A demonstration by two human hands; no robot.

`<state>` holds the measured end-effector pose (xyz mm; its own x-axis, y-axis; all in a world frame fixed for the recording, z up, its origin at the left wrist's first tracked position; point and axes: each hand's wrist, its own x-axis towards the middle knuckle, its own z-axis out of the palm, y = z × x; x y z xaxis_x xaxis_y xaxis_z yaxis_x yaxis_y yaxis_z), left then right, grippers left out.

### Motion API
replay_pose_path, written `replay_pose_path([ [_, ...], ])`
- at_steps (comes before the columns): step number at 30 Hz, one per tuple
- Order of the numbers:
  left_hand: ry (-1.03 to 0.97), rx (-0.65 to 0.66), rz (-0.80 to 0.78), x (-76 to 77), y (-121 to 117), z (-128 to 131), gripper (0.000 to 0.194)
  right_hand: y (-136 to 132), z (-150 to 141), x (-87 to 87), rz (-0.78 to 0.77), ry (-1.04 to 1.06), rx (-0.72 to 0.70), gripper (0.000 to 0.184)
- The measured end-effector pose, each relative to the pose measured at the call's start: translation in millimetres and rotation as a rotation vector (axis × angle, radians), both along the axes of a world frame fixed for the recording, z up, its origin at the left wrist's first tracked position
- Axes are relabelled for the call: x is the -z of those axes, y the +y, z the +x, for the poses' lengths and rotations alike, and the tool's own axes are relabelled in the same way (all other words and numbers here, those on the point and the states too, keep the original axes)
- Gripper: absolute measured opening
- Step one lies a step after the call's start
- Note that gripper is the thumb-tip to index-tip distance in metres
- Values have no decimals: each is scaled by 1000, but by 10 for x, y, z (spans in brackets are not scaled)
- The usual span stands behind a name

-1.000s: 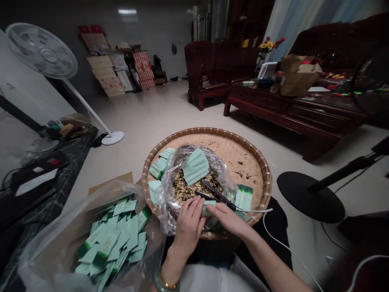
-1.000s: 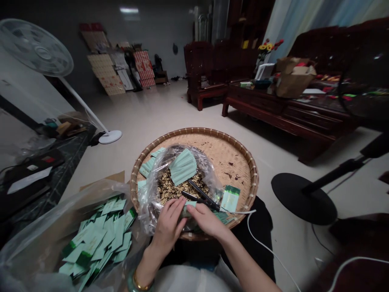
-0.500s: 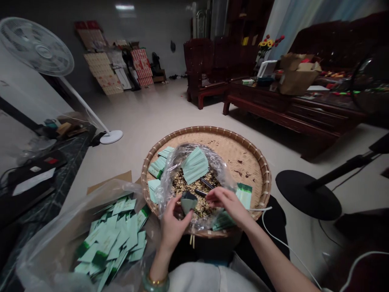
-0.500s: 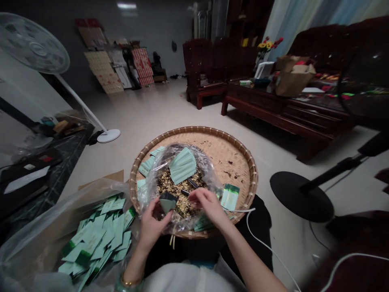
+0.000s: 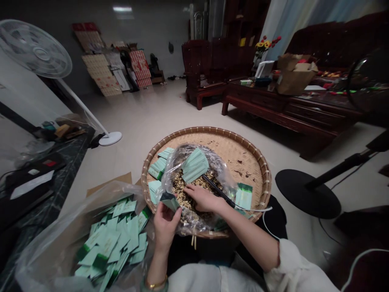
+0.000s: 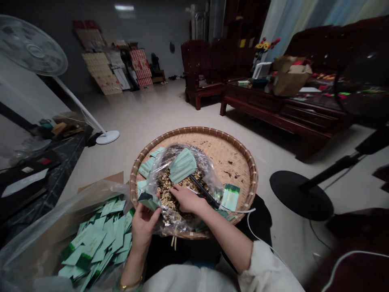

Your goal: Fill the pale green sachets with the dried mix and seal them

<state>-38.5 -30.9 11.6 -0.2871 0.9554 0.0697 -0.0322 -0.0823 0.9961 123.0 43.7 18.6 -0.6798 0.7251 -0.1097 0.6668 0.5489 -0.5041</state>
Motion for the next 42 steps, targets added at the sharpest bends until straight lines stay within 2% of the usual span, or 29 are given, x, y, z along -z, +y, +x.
replay_pose_path([
  [4,11,9,-6,-11,-8,2,43,-10,48,-71,-31,-43,19,57],
  [9,23,16,-23,-6,0,11,41,-94,124,-9,-33,-44,88,59],
  [16,48,9,1,-12,-7,19,39,-72,79,17,-39,87,165,33],
  [19,56,3,1,-19,-7,21,37,-81,98,-3,-57,152,184,37],
  [24,63,13,-6,-26,1,50,36,-108,119,30,-90,97,149,70],
  [29,77,24,-9,-5,2,59,39,-80,86,65,-93,120,205,46],
  [35,95,17,-12,65,23,47,45,-38,200,97,-127,247,290,30],
  [39,192,5,-10,112,52,72,50,-21,340,-43,-172,458,369,25],
  [42,342,3,33,120,79,100,52,-39,436,-326,-212,581,367,22],
])
